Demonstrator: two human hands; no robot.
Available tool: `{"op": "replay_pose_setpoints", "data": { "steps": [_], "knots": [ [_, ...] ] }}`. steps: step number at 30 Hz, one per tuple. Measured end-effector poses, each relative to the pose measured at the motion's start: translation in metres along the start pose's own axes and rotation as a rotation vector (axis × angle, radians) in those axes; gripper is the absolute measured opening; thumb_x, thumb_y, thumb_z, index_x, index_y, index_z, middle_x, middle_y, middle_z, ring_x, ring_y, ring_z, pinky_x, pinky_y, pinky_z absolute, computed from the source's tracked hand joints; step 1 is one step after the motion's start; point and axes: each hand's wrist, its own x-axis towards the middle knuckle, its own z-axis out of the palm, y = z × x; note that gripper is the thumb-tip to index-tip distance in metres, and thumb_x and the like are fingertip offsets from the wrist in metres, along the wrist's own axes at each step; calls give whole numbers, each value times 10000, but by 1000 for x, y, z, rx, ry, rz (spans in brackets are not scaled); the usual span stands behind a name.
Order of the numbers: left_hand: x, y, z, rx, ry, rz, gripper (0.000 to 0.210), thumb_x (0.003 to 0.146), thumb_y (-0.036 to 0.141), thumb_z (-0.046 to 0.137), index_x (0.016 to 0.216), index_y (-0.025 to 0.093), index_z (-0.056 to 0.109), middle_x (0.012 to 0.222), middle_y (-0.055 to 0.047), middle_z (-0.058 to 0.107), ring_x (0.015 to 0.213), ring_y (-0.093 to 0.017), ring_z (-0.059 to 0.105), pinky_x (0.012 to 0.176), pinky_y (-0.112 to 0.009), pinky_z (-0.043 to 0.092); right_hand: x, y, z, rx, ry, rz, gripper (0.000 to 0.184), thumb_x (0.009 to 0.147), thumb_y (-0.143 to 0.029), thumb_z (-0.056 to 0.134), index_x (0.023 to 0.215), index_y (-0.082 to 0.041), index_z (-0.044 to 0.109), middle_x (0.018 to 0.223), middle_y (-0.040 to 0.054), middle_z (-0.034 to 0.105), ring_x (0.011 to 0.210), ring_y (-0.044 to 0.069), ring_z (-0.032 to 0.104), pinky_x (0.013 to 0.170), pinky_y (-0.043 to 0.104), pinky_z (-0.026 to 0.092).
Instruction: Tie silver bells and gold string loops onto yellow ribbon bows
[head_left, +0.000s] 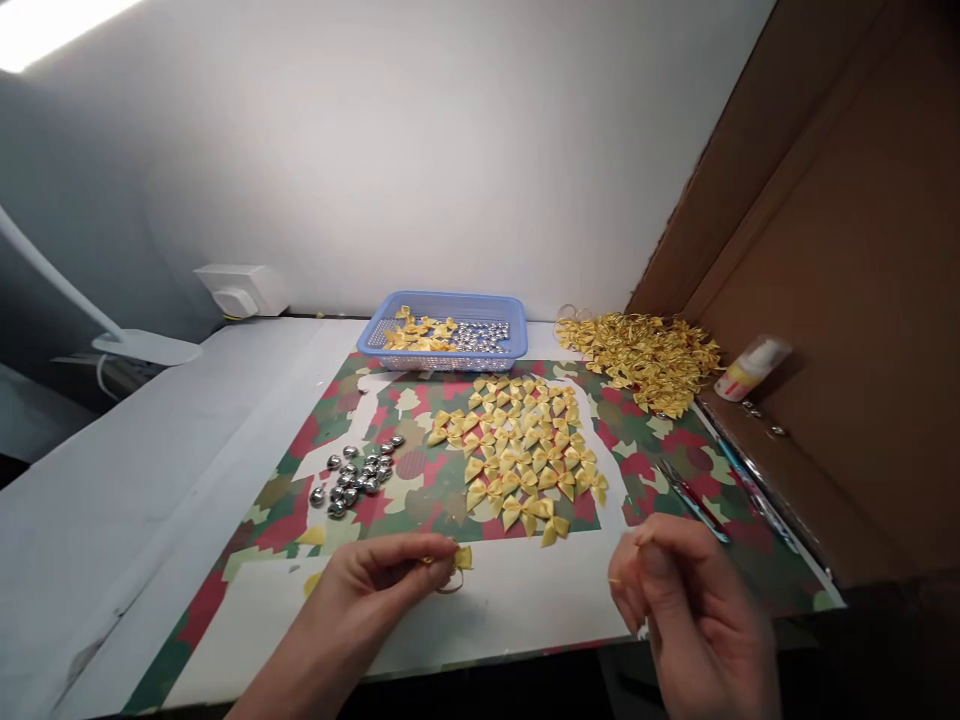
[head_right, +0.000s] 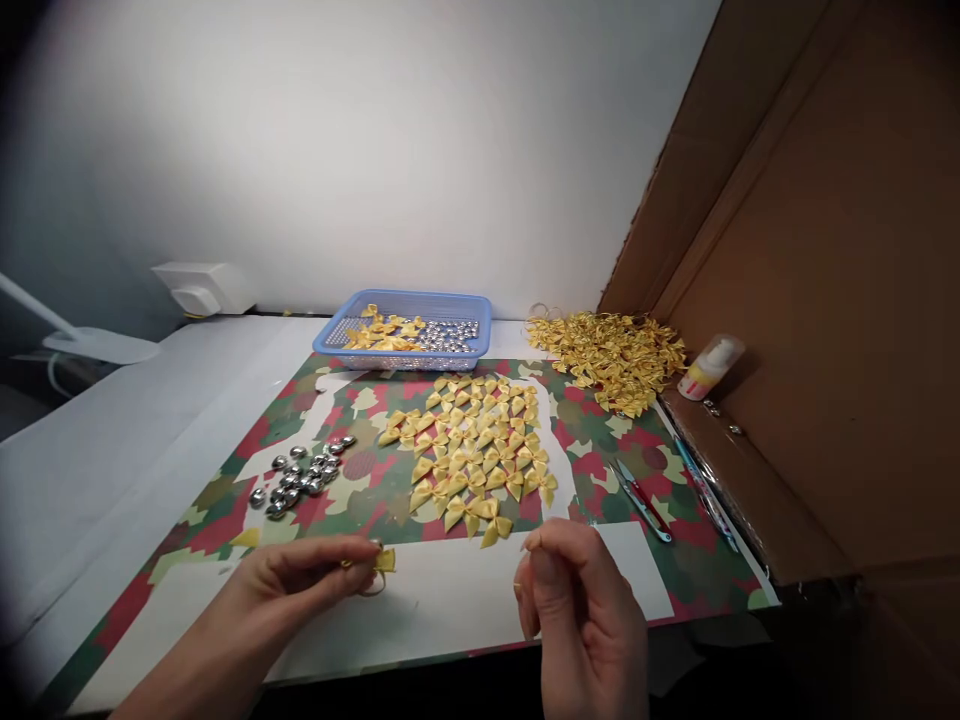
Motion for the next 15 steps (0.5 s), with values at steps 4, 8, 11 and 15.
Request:
{"op": "replay_pose_setpoints", "data": {
  "steps": [4,8,11,15],
  "knots": [
    [0,6,12,28,-24,50,271,614,492,949,736,263,871,774,-55,833,785,-251,760,760,-279,593,8,-3,-11,108,-22,-123,172,1076,-212,512,1013,-249,668,591,-43,479,533,90,509,502,200,432],
    [-8,17,19,13,-84,53,210,647,433,945,743,260,875,779,-49,832,769,-223,754,735,-245,591,18,-17,-18,207,80,-100,79,1037,-236,602,990,-240,665,568,-48,478,493,94,497,452,207,446],
    [-20,23,22,-59,-215,33,180,726,378,918,854,256,885,819,-46,839,766,-208,762,737,-242,606,25,-23,-26,225,71,-97,107,1018,-238,627,918,-219,659,539,-46,462,453,98,477,414,214,424],
    [-32,28,25,-172,-294,9,151,772,313,897,907,251,876,877,-45,846,809,-210,783,780,-249,622,29,-21,-34,250,77,-103,166,1012,-254,614,854,-205,629,502,-55,385,398,92,398,368,212,336]
  ]
}}
